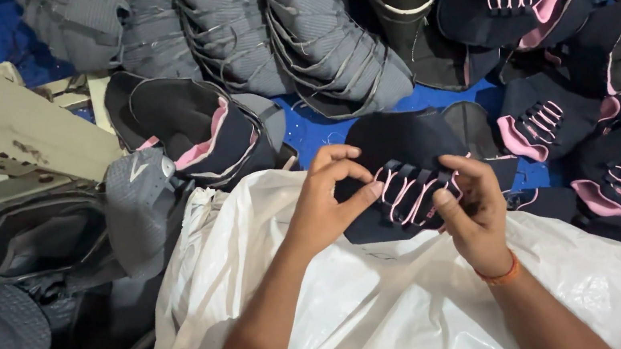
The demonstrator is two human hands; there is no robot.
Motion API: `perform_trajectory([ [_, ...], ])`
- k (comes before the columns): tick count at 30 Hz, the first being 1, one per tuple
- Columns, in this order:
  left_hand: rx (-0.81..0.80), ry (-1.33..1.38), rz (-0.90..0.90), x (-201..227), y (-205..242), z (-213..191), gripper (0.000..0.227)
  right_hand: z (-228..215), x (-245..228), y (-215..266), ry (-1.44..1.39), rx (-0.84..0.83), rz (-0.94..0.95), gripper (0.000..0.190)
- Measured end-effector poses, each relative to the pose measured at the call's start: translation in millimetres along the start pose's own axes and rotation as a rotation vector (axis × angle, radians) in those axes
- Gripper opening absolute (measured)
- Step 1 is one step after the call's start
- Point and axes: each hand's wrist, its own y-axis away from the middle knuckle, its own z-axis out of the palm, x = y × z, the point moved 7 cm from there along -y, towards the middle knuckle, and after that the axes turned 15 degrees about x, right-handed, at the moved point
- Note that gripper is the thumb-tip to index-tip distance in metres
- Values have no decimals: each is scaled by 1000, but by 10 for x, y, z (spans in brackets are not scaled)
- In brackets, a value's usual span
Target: The person sits with a pile of black and pink shoes on their lap. They pick up a shoe, pull the pink laces taut, and use scissors to trim the excess lace length. After cutting, they place the shoe back on the pile and repeat the process with another shoe.
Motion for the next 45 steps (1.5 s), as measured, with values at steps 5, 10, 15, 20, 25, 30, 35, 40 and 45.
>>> perform_trajectory([
  [5, -27, 22, -30, -72, 8, 18, 15, 133, -133, 33, -151, -82, -63, 58],
  [10, 95, -61, -17, -94, -22, -73, 13, 172, -77, 48, -115, -104, -64, 59],
  [15, 124, -62, 18, -160, -47, -109, 14, 125, 62, -11, -195, -59, 145, 63],
  [20, 189, 165, -48, 1, -98, -193, 47, 40, 5, -54, -165, -20, 95, 69],
  [25, -35, 870, -658, -280, 63, 36, 68, 50, -74, -67, -242, 17, 98, 67],
  [30, -222, 1006, -631, -179, 308, 300, 67, 20, 11, -105, -154, 104, 93, 67],
  [35, -71, 867, -702, -334, 347, 339, 54, 39, 42, -81, -273, 76, 182, 58],
  [40, -26, 906, -676, -376, 378, 376, 53, 132, -56, -56, -455, -36, 345, 69],
  [45, 99, 794, -755, -526, 317, 296, 40, 266, -44, -126, -366, 22, 502, 60],
])
